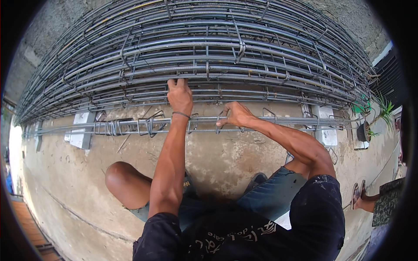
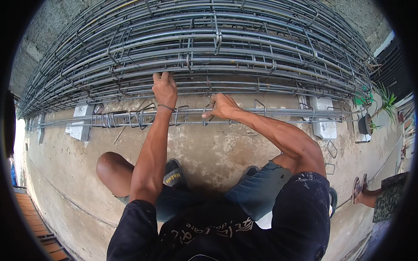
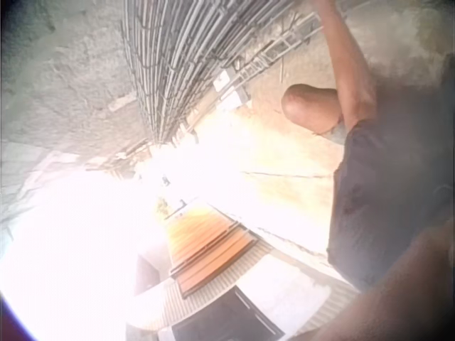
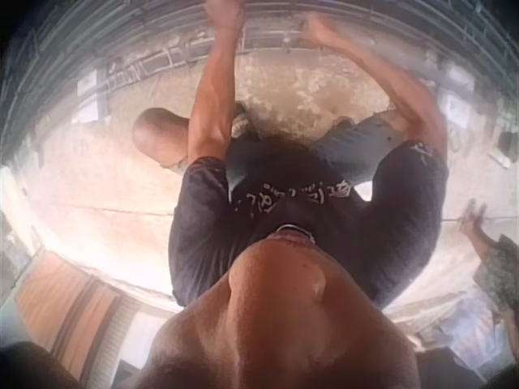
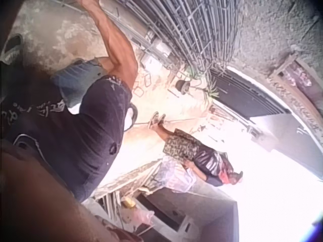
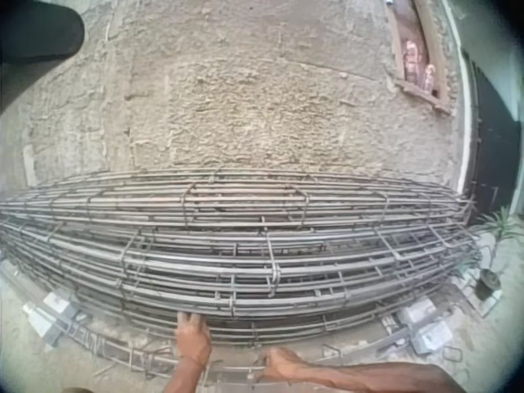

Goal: The person secures metal reinforcement bars to a stack of rebar cages by hand and using pliers to twist and cut thin wire.

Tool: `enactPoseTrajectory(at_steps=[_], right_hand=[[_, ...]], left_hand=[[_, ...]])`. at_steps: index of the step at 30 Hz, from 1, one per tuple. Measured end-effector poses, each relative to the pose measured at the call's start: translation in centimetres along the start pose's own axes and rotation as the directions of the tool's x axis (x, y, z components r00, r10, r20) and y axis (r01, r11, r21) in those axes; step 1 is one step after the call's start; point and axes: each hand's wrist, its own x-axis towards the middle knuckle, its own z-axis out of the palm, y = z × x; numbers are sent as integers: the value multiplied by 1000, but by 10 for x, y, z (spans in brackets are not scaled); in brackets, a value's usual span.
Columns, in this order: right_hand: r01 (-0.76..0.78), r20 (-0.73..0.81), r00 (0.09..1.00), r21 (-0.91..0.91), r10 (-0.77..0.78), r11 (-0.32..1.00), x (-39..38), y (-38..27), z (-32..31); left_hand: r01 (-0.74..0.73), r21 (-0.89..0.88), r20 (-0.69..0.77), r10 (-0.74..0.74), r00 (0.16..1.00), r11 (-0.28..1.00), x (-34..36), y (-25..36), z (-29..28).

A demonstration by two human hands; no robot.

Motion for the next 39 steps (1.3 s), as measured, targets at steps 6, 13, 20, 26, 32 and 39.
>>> enactPoseTrajectory(at_steps=[6,13,20,26,32,39], right_hand=[[271,-42,962,3,-271,962,0,26,5],[148,-61,987,-22,-149,989,0,10,4],[188,-36,981,-40,-190,981,-2,20,4],[205,-23,978,-26,-206,978,-5,7,-5],[180,-15,983,-62,-181,982,1,21,6],[2,55,998,26,-4,1000,-10,-7,-7]], left_hand=[[-241,-302,41,265,963,922,-65,38,-7],[-370,-37,609,315,728,928,-86,25,-7],[-647,108,722,388,573,755,-43,-79,-76],[-489,447,683,67,727,749,-28,-201,-148],[-123,562,586,-289,757,818,-7,-181,-154],[-115,-288,187,173,967,951,-8,-33,-39]])
